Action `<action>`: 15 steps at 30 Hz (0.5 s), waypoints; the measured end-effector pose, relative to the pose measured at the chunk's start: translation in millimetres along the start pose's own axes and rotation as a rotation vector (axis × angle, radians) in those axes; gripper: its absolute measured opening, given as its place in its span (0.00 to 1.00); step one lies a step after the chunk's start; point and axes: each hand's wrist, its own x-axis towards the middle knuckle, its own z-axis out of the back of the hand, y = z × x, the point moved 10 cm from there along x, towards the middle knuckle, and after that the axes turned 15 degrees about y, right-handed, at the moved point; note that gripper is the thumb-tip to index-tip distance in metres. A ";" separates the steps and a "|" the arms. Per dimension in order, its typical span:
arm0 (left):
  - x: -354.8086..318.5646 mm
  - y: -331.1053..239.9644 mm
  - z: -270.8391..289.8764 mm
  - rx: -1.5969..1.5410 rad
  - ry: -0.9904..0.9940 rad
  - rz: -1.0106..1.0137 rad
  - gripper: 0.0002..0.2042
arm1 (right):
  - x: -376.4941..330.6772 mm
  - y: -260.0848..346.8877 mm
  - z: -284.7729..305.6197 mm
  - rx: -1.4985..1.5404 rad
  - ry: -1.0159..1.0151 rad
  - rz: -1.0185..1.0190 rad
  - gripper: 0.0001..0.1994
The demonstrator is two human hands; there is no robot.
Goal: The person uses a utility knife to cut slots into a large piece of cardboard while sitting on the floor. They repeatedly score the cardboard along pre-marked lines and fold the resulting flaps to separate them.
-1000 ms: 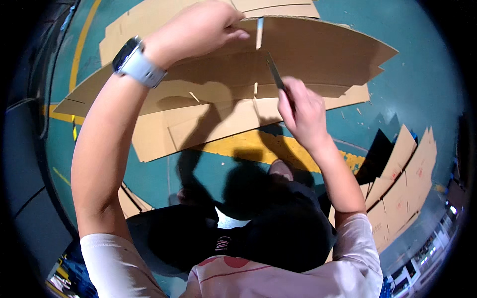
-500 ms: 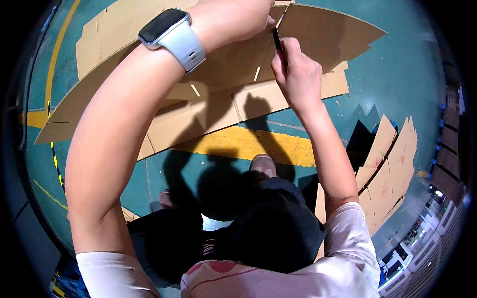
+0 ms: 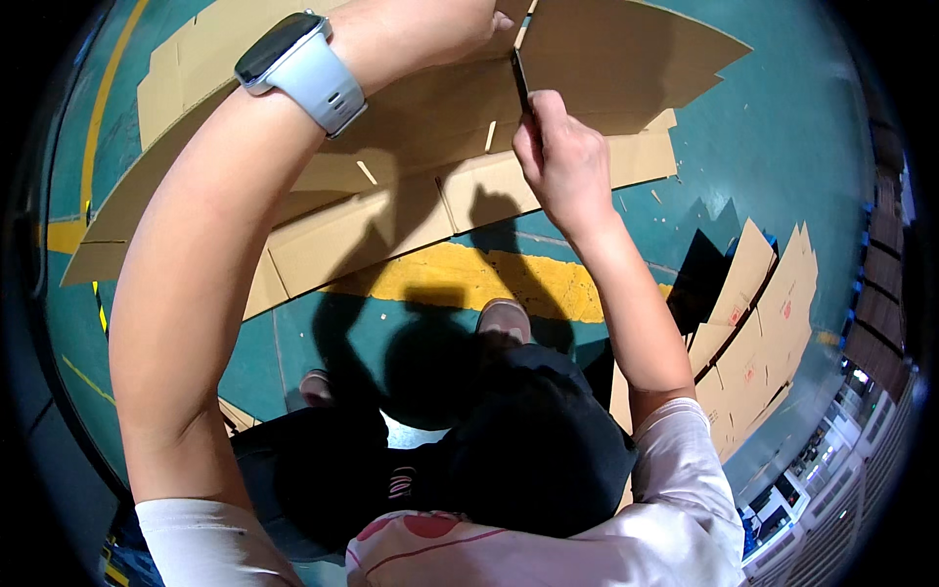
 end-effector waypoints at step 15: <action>-4.2 -3.8 0.5 0.092 -0.079 -0.021 0.08 | 28.3 -6.8 15.5 -0.084 -0.044 0.043 0.08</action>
